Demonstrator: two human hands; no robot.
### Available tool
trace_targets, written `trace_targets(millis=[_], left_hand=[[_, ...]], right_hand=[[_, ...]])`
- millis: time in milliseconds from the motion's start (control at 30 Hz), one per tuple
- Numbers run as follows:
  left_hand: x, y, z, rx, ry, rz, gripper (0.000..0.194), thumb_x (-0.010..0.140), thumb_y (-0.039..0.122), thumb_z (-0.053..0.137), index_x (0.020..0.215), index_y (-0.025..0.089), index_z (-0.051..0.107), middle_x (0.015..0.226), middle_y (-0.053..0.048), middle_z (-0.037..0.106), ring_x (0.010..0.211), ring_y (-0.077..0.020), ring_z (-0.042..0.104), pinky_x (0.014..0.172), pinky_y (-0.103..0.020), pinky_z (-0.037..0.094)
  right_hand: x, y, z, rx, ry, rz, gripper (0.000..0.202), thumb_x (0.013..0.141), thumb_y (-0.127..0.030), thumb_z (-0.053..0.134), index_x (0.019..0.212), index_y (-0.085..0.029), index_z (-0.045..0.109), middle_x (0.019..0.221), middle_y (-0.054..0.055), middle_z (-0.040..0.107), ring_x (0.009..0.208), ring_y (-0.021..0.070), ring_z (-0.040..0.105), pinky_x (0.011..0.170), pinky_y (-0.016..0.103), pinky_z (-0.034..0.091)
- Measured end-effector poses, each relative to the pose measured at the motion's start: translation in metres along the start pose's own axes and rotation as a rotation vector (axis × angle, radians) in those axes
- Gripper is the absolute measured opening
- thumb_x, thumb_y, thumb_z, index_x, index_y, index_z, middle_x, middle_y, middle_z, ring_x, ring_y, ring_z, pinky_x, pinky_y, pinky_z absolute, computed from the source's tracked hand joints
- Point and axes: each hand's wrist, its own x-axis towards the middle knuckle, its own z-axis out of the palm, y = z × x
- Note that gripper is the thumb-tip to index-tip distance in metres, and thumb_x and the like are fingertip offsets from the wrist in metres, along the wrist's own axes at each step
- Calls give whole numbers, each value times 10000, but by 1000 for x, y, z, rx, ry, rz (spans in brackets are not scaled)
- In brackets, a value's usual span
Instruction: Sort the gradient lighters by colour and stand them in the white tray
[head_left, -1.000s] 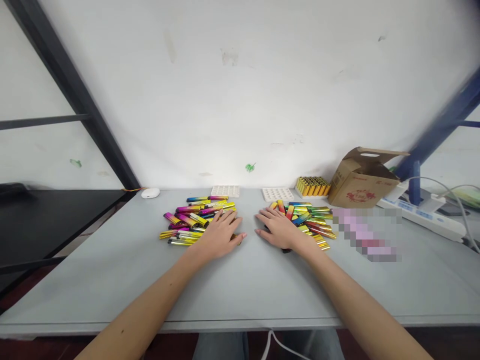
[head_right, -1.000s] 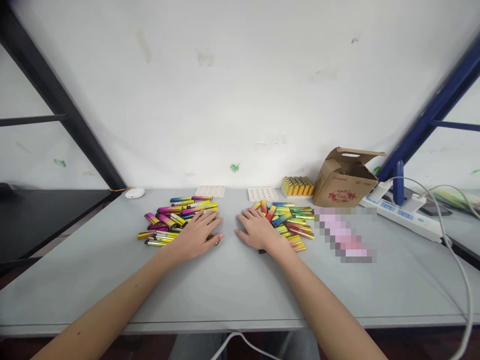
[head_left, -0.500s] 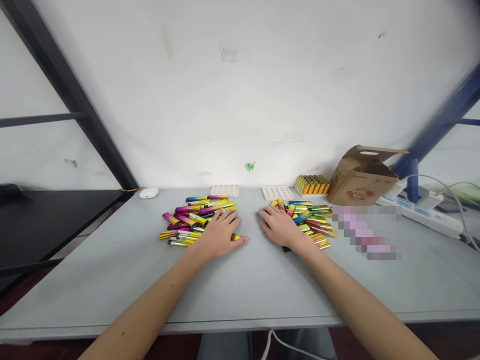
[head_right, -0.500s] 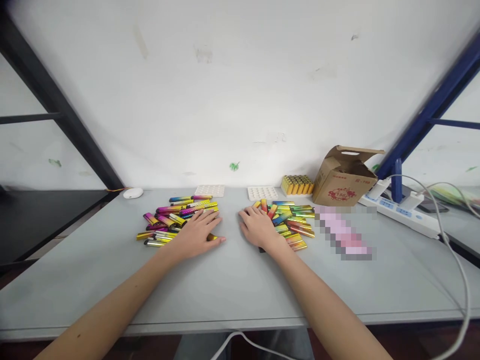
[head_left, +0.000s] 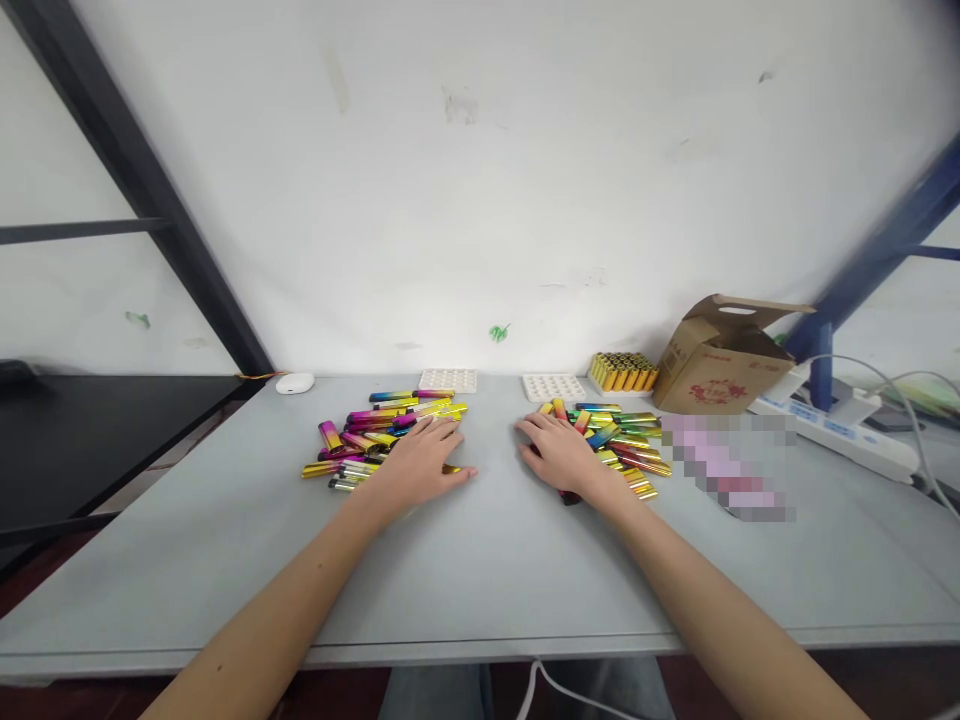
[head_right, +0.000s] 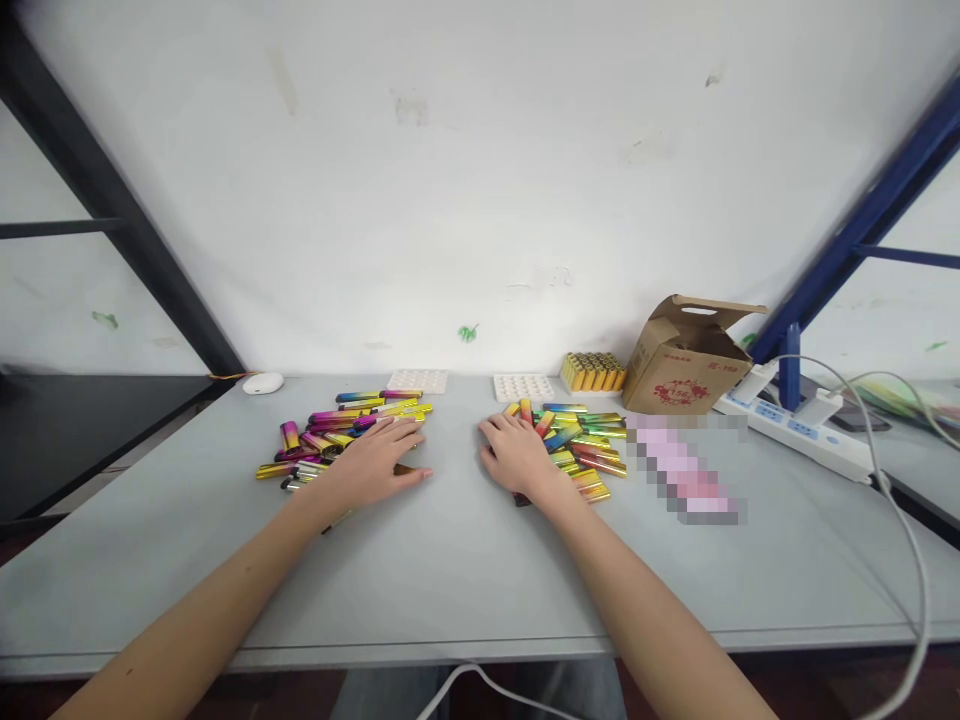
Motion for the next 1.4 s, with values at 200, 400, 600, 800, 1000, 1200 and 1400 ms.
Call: trace_targets(millis=[200,400,600,800,1000,1200,1400], left_hand=[[-7,-4,-6,-8,-14,11,358,886,503,515,1087,225,618,1204,-74,613,1281,-274,439,1094,-450,326],[-2,2,2,38,79,4,384,887,444,530,1168,190,591,1333,-127,532,1285,-292,438,1103,-478,317],[17,17,10,119,128,-50,478,933,486,411,1234,147,560,1362,-165,511,1318,-302,408,1101,-496,295],[22,18,22,184,64,-190,771,854,697,357,1372,136,460,1476,-171,398,1376,-364,313,1114,-562,203],[20,12,25,197,46,-168,684,886,659,321,1292,159,549,1428,-144,472,1343,-340,366,1122,-537,185],[15,6,21,211,54,-144,580,891,597,383,1256,187,571,1405,-127,496,1323,-327,388,1113,-538,216],[6,-9,17,187,24,-147,530,893,566,406,1252,213,573,1396,-119,504,1319,-310,397,1104,-520,251]], right_hand=[[-1,0,1,-4,9,-19,281,906,-251,456,1141,-171,588,1201,111,595,1147,244,532,1045,390,333],[0,-3,1,-39,0,-10,254,909,-255,460,1108,-165,589,1184,109,592,1118,243,536,1038,387,336],[0,-7,0,-67,-9,4,251,919,-282,457,1093,-152,583,1161,126,594,1127,260,526,1022,409,341],[1,-7,1,-73,-21,9,250,919,-281,445,1075,-145,586,1160,131,587,1125,272,523,974,394,379],[0,-6,2,-73,-19,3,243,921,-280,448,1075,-148,582,1169,135,582,1131,264,520,1015,401,343],[0,-5,2,-59,-15,3,251,923,-290,449,1085,-154,583,1170,128,585,1123,263,523,1038,408,323],[0,-5,1,-47,-16,1,269,918,-284,454,1119,-155,578,1173,125,588,1126,261,525,1054,412,308]])
